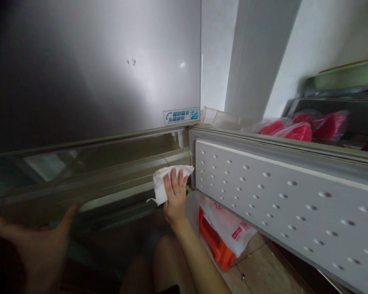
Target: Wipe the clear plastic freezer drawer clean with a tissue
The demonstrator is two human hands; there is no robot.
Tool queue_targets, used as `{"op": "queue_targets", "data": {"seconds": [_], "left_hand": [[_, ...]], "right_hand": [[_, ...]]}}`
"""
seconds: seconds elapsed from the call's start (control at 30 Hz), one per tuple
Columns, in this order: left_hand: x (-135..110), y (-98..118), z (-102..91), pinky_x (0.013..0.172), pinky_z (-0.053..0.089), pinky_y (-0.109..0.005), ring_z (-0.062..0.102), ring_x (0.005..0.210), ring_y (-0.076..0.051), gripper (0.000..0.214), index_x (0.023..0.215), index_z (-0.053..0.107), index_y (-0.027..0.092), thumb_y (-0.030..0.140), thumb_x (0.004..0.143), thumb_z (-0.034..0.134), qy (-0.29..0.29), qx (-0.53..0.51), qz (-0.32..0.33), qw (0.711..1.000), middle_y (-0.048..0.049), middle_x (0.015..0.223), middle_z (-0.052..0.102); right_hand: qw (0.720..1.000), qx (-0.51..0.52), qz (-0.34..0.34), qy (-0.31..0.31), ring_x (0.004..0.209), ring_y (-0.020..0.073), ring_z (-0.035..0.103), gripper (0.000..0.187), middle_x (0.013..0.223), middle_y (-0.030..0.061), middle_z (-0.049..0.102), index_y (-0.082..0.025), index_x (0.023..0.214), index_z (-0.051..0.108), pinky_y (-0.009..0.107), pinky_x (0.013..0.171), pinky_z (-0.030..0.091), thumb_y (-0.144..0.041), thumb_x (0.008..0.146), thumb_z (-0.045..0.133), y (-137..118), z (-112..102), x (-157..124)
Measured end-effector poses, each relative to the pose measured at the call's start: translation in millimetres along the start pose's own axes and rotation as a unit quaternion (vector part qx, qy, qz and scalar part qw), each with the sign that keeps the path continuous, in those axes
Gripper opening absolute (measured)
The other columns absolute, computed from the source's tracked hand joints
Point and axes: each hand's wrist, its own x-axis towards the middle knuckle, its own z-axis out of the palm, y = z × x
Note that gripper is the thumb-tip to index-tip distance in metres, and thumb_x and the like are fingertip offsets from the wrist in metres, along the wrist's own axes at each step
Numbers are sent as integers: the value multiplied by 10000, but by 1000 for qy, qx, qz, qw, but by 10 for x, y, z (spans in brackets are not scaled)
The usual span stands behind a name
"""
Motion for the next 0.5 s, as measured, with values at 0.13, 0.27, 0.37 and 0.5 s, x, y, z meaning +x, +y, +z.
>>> {"op": "queue_targets", "data": {"seconds": [0.13,0.27,0.37,0.5], "left_hand": [[-2,19,4,1153,301,-477,265,1448,-262,1064,1513,58,329,320,720,767,-4,-16,-5,1000,-117,1606,156],[-6,31,2,1148,306,-472,252,1453,-256,1059,1512,58,318,332,723,763,-4,-14,-17,1000,-119,1606,156],[-9,23,1,1143,314,-475,248,1455,-260,1069,1515,54,304,338,718,767,-2,-7,-26,1000,-131,1608,145],[-17,17,4,1142,320,-460,247,1455,-258,1064,1520,55,299,328,725,761,2,-11,-26,1000,-134,1608,143]], "right_hand": [[999,-5,34,41,1489,252,98,624,1608,25,151,-286,1530,176,654,1155,137,-89,942,247,48,-2,116],[993,4,107,59,1494,249,62,602,1612,33,134,-273,1536,158,653,1160,126,-110,958,214,-65,21,230],[993,10,111,39,1495,261,50,620,1612,36,125,-259,1540,144,668,1153,84,-96,946,216,-281,81,266],[998,11,56,-31,1495,257,47,702,1608,22,150,-242,1545,117,600,1181,95,-28,887,237,-688,213,273]]}}
